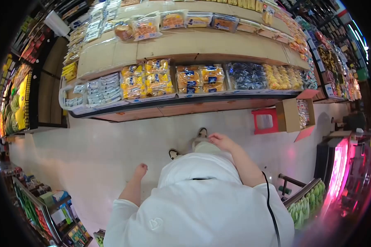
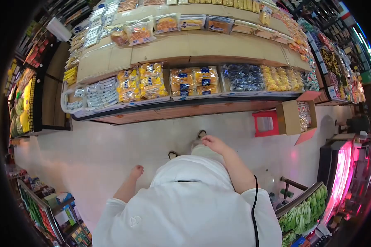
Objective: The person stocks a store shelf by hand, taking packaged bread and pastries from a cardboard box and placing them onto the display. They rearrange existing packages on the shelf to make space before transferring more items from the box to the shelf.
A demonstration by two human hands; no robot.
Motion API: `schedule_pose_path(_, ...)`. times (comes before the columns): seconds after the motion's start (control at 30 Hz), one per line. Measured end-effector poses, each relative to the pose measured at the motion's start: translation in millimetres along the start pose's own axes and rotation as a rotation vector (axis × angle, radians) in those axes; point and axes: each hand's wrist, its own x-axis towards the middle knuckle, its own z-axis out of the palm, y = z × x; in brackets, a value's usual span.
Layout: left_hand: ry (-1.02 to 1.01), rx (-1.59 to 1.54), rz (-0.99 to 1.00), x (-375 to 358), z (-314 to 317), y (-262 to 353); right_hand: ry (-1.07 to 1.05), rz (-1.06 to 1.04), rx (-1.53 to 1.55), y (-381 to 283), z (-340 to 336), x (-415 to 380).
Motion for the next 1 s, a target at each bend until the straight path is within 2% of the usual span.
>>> schedule_pose_path(0.07, 0.076, 0.245, 0.329, 20, -6, 67, 0.052, 0.068, 0.134, -18, -16, -12)
schedule_pose_path(0.13, 0.087, 0.251, 0.519, 1, -21, 186, 0.075, 0.098, 0.263, -37, -31, -20)
schedule_pose_path(0.2, -0.043, 0.111, 0.640, -21, -35, 299, 0.075, 0.096, 0.393, -45, -46, -20)
schedule_pose_path(0.27, 0.113, 0.295, 1.040, -27, -42, 391, 0.060, 0.049, 0.434, -46, -62, -10)
schedule_pose_path(0.33, 0.228, 0.421, 1.223, -19, -46, 473, 0.047, 0.000, 0.441, -56, -86, 6)
schedule_pose_path(0.43, 0.542, 0.764, 1.151, 15, -39, 554, 0.023, -0.039, 0.437, -72, -120, 27)
schedule_pose_path(0.53, 0.587, 0.928, 0.940, 57, -31, 592, -0.016, -0.062, 0.461, -79, -162, 55)
schedule_pose_path(0.67, 0.360, 1.205, 0.668, 70, -18, 611, -0.087, -0.049, 0.476, -91, -214, 77)
schedule_pose_path(0.8, 0.427, 1.127, 0.732, 62, -19, 600, -0.224, -0.021, 0.492, -85, -246, 105)
schedule_pose_path(1.0, 0.469, 0.897, 0.723, -4, -30, 622, -0.442, -0.048, 0.516, -114, -249, 133)
